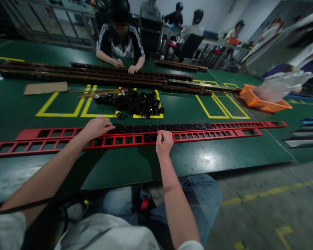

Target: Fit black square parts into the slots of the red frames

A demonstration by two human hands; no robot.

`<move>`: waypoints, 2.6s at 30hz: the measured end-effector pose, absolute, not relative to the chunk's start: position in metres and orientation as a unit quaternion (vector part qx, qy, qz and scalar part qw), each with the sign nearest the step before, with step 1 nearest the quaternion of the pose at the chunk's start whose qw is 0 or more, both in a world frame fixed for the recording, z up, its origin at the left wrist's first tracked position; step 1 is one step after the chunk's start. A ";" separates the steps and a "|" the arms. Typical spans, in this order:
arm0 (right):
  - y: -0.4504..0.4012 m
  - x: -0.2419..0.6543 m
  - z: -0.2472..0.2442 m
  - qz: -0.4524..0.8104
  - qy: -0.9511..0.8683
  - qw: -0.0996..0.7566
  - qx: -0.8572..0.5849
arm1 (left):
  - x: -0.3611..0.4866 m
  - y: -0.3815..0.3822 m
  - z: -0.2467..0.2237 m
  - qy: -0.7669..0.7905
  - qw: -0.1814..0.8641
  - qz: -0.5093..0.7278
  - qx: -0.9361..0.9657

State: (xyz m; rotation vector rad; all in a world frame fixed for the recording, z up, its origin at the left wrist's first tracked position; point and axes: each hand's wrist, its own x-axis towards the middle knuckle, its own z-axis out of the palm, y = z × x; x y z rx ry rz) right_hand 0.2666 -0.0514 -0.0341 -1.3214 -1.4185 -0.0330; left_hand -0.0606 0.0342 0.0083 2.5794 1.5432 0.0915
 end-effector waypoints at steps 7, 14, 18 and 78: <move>-0.051 0.268 -0.035 0.004 -0.593 0.566 -0.573 | -0.089 0.112 0.005 0.551 0.022 0.200 0.810; -0.050 0.268 -0.035 0.003 -0.594 0.560 -0.577 | -0.132 0.162 -0.001 0.581 0.040 0.119 0.804; -0.050 0.267 -0.035 0.003 -0.599 0.559 -0.573 | -0.135 0.139 -0.004 0.602 0.029 0.134 0.786; -0.056 0.266 -0.030 0.033 -0.592 0.544 -0.593 | -0.090 0.039 0.001 0.503 0.122 0.257 0.816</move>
